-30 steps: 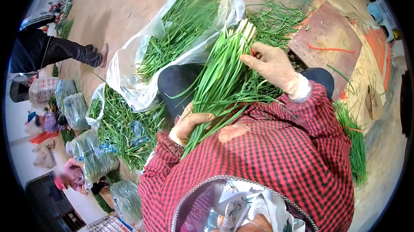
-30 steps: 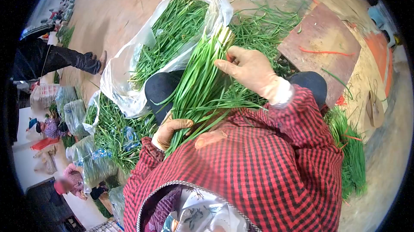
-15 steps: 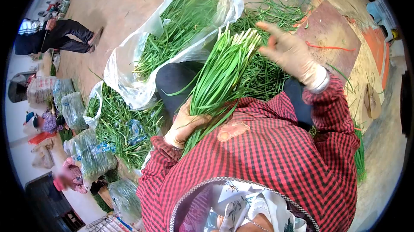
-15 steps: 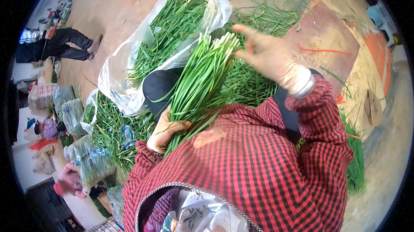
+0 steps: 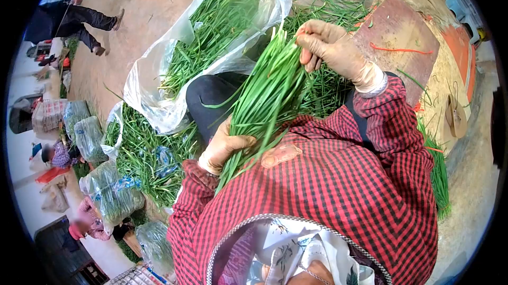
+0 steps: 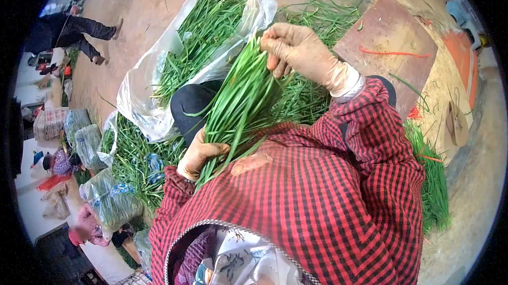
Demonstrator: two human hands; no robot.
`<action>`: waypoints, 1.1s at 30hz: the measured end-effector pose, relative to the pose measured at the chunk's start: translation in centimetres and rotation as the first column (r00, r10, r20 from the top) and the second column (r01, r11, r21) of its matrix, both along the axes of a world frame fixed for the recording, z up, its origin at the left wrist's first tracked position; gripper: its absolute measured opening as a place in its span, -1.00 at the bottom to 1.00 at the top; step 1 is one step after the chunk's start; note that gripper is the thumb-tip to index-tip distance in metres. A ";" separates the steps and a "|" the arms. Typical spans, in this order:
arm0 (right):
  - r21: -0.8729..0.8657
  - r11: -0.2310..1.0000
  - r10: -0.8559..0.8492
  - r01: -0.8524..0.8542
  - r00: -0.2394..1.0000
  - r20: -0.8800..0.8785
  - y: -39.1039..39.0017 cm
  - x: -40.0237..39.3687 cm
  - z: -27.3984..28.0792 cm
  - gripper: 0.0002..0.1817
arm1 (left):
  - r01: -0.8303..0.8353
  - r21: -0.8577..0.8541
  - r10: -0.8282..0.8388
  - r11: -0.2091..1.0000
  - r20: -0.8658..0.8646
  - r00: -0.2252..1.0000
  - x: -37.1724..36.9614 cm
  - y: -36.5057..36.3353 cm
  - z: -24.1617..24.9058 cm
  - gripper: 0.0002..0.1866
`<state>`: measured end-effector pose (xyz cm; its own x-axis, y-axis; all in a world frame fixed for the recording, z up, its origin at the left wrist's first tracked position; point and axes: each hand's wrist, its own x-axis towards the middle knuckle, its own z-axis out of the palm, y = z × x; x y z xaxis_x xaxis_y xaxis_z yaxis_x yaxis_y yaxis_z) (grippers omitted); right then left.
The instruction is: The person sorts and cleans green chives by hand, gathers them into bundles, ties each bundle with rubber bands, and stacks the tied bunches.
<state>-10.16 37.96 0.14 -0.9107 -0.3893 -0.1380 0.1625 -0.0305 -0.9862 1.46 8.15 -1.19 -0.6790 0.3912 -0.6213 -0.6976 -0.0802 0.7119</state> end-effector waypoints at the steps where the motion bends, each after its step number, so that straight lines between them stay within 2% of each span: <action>1: -0.031 0.999 -0.029 0.028 0.999 -0.031 0.2 -0.1 0.4 -0.82 | -0.046 0.048 0.047 0.998 -0.020 0.999 0.0 0.3 0.3 -0.40; 2: -0.032 0.999 -0.031 0.030 0.999 -0.031 0.8 -0.5 0.6 -0.82 | -0.020 0.055 0.020 0.998 0.000 1.000 -0.1 -0.3 0.0 -0.41; 4: -0.116 0.956 -0.287 0.268 0.936 -0.203 2.8 -1.5 0.7 -0.77 | 0.006 0.063 -0.007 0.998 0.019 1.000 0.0 -0.8 0.0 -0.42; 5: -0.116 0.957 -0.286 0.267 0.936 -0.204 4.0 -2.0 1.0 -0.77 | -0.064 0.125 0.054 0.990 0.081 0.995 0.2 -0.8 0.5 -0.42; 6: -0.126 0.900 -0.435 0.417 0.876 -0.209 5.3 -2.5 1.2 -0.73 | -0.139 0.181 0.114 0.974 0.145 0.983 0.5 -1.0 0.8 -0.43; 7: -0.138 0.822 -0.570 0.553 0.794 -0.212 6.4 -2.8 1.2 -0.69 | -0.114 0.235 0.100 0.965 0.070 0.993 0.8 -1.7 -0.5 -0.48; 8: -0.143 0.826 -0.563 0.545 0.798 -0.213 7.8 -2.8 0.1 -0.69 | -0.085 0.308 0.064 0.948 0.077 0.995 1.0 -2.4 -2.2 -0.49; 9: 0.121 0.892 -0.409 0.435 0.893 -0.189 9.0 -2.7 -1.6 -0.61 | -0.056 0.380 0.028 0.923 0.081 0.996 1.1 -3.0 -3.1 -0.49; 10: 0.372 0.884 -0.255 0.284 0.959 -0.125 8.8 -2.8 -1.7 -0.53 | 0.002 0.357 -0.029 0.934 0.071 0.997 0.9 -2.9 -2.8 -0.44; 11: 0.612 0.762 -0.192 0.214 0.976 -0.102 8.0 -1.4 -2.1 -0.41 | -0.007 0.407 -0.025 0.913 0.072 0.997 0.7 -2.7 -2.7 -0.41; 13: 0.531 0.841 -0.121 0.106 0.993 -0.005 6.0 -0.3 -1.2 -0.39 | -0.069 0.432 0.013 0.899 0.132 0.991 0.5 -2.2 -2.2 -0.46; 16: 0.329 0.942 -0.056 0.068 0.997 -0.045 1.0 0.8 2.0 -0.44 | -0.088 0.388 0.032 0.918 0.149 0.988 0.6 -2.0 -2.4 -0.45; 17: 0.311 0.950 0.003 0.025 0.996 -0.087 -0.1 0.6 2.0 -0.42 | -0.061 0.424 0.020 0.903 0.099 0.995 0.6 -1.7 -2.4 -0.43; 21: 0.438 0.872 0.270 -0.217 0.961 -0.063 -3.4 -0.8 1.1 -0.60 | -0.032 0.330 0.017 0.943 0.048 0.999 0.7 -0.4 -1.1 -0.44; 22: 0.339 0.928 0.195 -0.157 0.978 -0.081 -4.0 -0.3 0.4 -0.70 | -0.047 0.312 0.031 0.949 0.056 0.998 0.8 -0.5 -1.2 -0.44; 23: 0.341 0.926 0.199 -0.161 0.977 -0.080 -3.9 -0.4 0.4 -0.70 | -0.064 0.294 0.047 0.954 0.065 0.997 1.0 -0.7 -1.2 -0.45; 25: 0.120 0.985 0.116 -0.123 0.991 0.064 -3.2 -0.9 0.6 -0.73 | -0.158 0.299 0.128 0.941 0.119 0.985 1.3 -0.8 -1.0 -0.49; 27: 0.038 0.995 -0.096 0.096 0.995 0.014 -1.7 -1.9 -0.4 -0.75 | -0.159 0.323 0.130 0.933 0.110 0.985 1.6 -2.0 -2.0 -0.53; 31: 0.037 0.934 -0.354 0.355 0.935 -0.031 4.4 -4.0 -2.2 -0.77 | -0.124 0.316 0.102 0.941 0.085 0.991 1.7 -2.6 -2.1 -0.54; 32: 0.115 0.955 -0.277 0.272 0.960 0.033 6.8 -4.4 -3.7 -0.73 | -0.116 0.337 0.095 0.934 0.078 0.992 1.7 -2.7 -2.2 -0.54; 33: 0.117 0.957 -0.272 0.267 0.962 0.031 7.9 -3.9 -4.8 -0.73 | -0.110 0.357 0.090 0.927 0.071 0.993 1.7 -2.7 -2.2 -0.55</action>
<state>-14.10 45.85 -4.70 -0.9714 -0.1101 -0.2104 0.2084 0.0291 -0.9776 3.17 5.46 -3.39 -0.6967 0.5269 -0.4869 -0.7080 -0.3957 0.5849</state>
